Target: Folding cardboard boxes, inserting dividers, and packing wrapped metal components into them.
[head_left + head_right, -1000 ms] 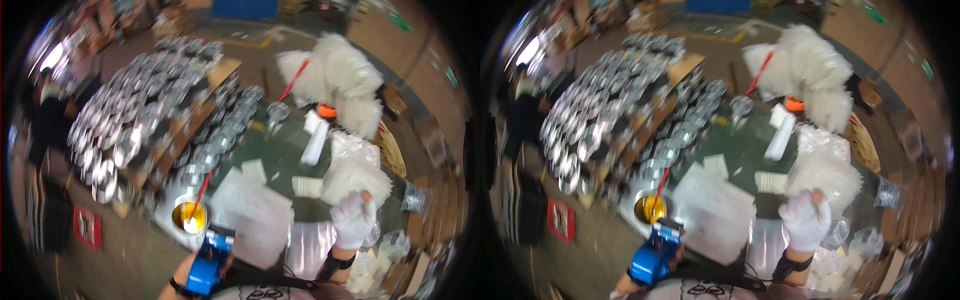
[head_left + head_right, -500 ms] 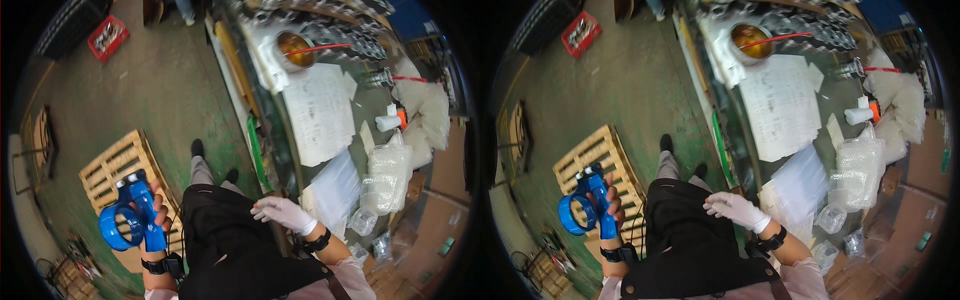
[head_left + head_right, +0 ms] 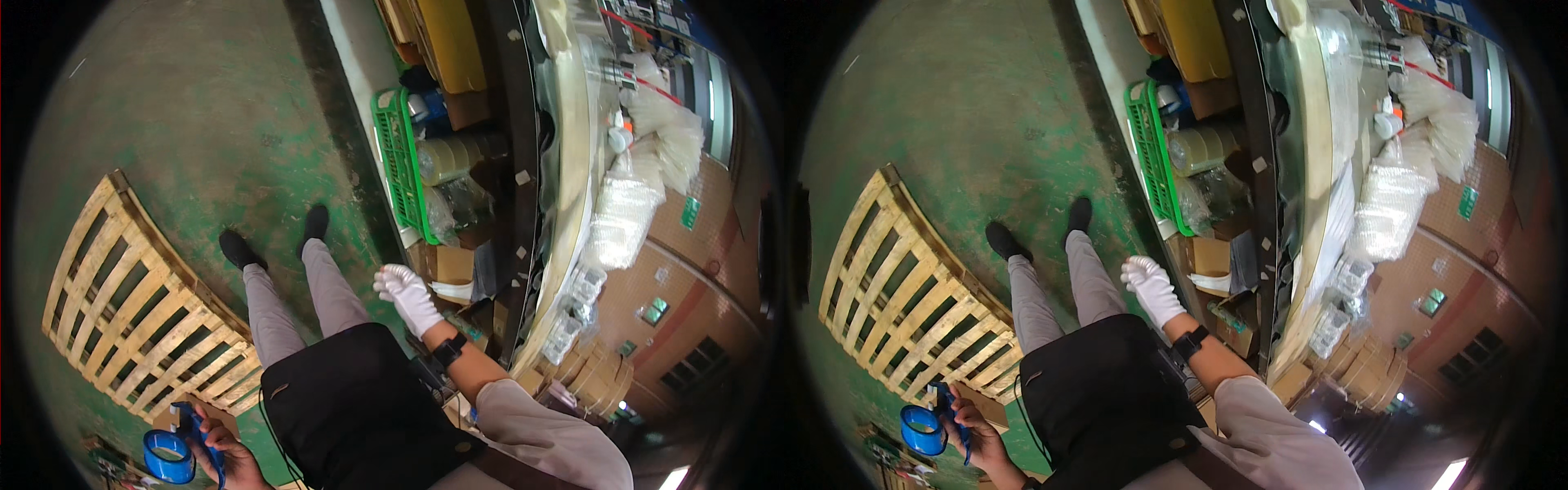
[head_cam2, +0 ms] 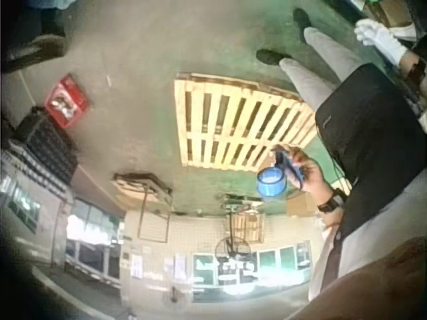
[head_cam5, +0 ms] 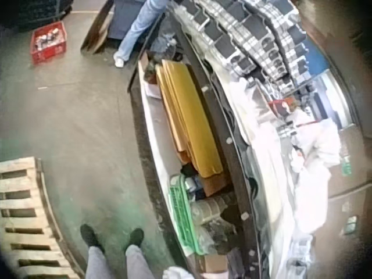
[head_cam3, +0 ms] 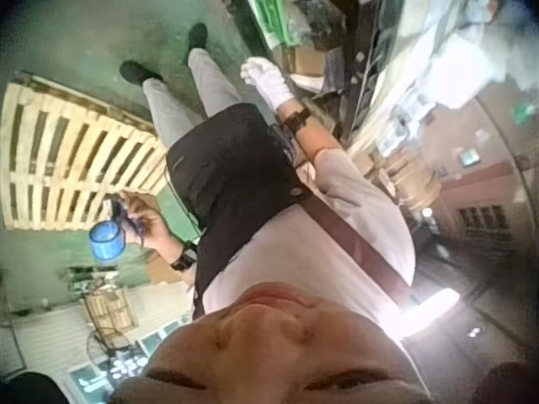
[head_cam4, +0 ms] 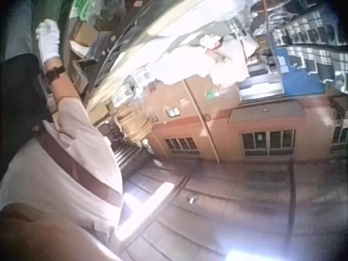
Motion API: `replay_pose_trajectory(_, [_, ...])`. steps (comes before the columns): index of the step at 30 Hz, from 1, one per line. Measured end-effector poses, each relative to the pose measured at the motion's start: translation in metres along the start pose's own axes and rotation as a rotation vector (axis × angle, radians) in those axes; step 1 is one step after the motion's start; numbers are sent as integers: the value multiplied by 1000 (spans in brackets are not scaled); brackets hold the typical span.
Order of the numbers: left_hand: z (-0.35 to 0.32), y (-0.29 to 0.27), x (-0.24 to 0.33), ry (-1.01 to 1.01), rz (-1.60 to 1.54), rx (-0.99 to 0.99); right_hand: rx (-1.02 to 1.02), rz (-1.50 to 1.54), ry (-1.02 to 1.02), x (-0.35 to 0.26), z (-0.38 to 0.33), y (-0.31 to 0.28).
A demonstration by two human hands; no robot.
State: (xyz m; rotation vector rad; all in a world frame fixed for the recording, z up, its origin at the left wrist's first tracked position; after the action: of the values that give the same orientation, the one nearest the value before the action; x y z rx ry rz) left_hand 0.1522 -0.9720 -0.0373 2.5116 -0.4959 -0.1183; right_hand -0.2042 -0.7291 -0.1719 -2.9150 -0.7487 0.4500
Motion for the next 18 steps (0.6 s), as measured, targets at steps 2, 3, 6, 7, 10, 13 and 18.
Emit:
replay_pose_trajectory(2, [15, -7, -3, -47, 2, 24, 179, -37, -84, -6, 8, -29])
replay_pose_trajectory(3, [21, -5, -8, -75, 25, -13, 216, -103, -193, -9, 18, -52])
replay_pose_trajectory(6, [23, 6, -29, -140, 44, -58, 704, -593, -492, -33, 26, -108])
replay_pose_trajectory(7, [23, -3, -33, -191, 53, -52, 860, -669, -572, -50, 20, -118])
replay_pose_trajectory(10, [31, -20, -54, -300, 139, -95, 1058, -532, -391, -91, 49, -176])
replay_pose_trajectory(13, [58, -43, -87, -399, 144, -144, 1081, -965, -199, -124, 114, -224])
replay_pose_trajectory(18, [147, -47, -173, -551, 337, -255, 1210, -753, -327, -156, 101, -190])
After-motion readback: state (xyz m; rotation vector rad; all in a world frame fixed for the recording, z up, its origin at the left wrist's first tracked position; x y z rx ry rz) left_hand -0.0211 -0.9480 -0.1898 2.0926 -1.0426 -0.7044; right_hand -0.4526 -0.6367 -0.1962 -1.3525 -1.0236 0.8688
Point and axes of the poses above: each hand's wrist, its own z-axis towards the middle knuckle, its own y-axis out of the palm, x = y × z, the point moved 5 cm from there along z, towards the middle knuckle, and after that the axes turned 13 degrees about y, right-handed, at the moved point
